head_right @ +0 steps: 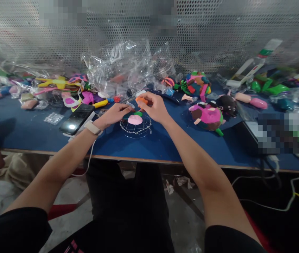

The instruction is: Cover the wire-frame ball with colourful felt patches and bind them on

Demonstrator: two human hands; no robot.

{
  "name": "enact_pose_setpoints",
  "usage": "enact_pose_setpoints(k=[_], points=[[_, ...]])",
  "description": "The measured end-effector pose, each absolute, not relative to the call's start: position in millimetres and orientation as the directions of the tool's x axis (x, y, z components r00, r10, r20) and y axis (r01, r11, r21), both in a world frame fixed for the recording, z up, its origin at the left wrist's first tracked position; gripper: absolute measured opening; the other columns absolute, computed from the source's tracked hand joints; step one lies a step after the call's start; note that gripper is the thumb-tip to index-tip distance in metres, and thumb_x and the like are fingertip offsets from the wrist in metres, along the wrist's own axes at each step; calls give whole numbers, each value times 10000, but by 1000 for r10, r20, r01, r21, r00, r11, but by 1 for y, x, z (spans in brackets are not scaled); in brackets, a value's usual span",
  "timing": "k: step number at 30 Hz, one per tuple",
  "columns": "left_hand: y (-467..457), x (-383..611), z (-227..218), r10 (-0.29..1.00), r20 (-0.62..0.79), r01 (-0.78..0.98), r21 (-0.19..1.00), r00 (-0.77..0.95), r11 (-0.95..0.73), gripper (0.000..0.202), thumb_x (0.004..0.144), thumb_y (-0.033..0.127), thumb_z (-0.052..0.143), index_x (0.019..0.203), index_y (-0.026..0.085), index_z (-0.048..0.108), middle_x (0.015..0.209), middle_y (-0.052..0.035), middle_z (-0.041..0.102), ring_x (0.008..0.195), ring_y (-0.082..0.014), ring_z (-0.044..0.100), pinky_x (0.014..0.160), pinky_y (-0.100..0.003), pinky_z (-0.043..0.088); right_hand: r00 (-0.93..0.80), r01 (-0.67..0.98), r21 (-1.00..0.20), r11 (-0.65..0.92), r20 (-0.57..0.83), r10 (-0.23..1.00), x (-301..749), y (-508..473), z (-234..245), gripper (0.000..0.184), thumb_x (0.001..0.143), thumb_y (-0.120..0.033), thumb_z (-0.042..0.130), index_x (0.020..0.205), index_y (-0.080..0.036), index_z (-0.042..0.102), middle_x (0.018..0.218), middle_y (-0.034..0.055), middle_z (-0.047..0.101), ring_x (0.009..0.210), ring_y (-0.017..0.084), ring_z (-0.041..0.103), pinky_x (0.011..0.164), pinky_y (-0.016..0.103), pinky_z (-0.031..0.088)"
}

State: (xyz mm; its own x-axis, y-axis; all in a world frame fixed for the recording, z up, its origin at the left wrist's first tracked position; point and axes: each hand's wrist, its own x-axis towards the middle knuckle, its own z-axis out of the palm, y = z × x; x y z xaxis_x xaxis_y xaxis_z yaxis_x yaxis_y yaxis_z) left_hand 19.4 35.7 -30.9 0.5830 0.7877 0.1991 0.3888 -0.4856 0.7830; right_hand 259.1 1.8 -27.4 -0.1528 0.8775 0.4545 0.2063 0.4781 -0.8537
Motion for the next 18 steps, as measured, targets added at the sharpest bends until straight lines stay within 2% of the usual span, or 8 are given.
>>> enact_pose_setpoints(k=[2,5,8,11,13,15,18], points=[[38,19,-32,793,227,419,749,566,-513,412,1122,454,558,991,199,854,940,-84,833,802,-197,678,759,-353,516,-131,231,-828,511,494,860,260,2,-28,545,914,-784,808,1190,-314,803,1128,63,797,762,212,740,778,479,696],[39,20,-33,796,288,443,707,532,-552,382,1125,454,587,973,208,837,1038,-110,817,906,-213,695,846,-369,534,-80,329,-765,554,562,824,263,3,-27,538,935,-791,781,1256,-362,821,1239,79,753,936,265,758,830,507,698],[36,23,-31,796,368,445,680,481,-583,275,1106,401,642,1022,200,811,1105,-125,779,924,-208,690,880,-376,553,-55,382,-724,574,603,796,266,4,-26,566,900,-778,830,1290,-369,817,1189,78,743,1053,309,745,866,520,687],[28,24,-24,779,450,424,661,437,-619,214,1109,361,638,1104,203,782,1130,-114,776,959,-212,704,850,-364,556,-32,353,-737,576,606,795,265,2,-23,571,813,-708,950,1221,-333,816,1061,68,751,985,307,743,847,518,679],[22,24,-19,752,496,382,655,434,-652,216,1117,360,631,1202,211,762,1190,-107,789,1065,-224,727,878,-357,563,-32,348,-732,586,616,787,263,-1,-20,483,797,-637,990,1108,-307,824,1027,69,752,960,303,740,860,526,677],[18,24,-15,724,523,339,650,451,-680,255,1104,353,659,1302,212,737,1264,-109,798,1154,-228,737,933,-358,575,-61,357,-702,616,640,766,261,-5,-16,367,842,-567,972,1051,-298,838,1071,76,762,1007,309,743,899,534,677],[16,24,-14,709,540,334,634,454,-697,295,1062,321,728,1332,206,742,1296,-116,812,1182,-234,741,996,-380,581,-155,364,-648,669,666,730,258,-10,-12,257,933,-494,889,1123,-322,872,1188,76,779,1101,310,748,956,534,678]])
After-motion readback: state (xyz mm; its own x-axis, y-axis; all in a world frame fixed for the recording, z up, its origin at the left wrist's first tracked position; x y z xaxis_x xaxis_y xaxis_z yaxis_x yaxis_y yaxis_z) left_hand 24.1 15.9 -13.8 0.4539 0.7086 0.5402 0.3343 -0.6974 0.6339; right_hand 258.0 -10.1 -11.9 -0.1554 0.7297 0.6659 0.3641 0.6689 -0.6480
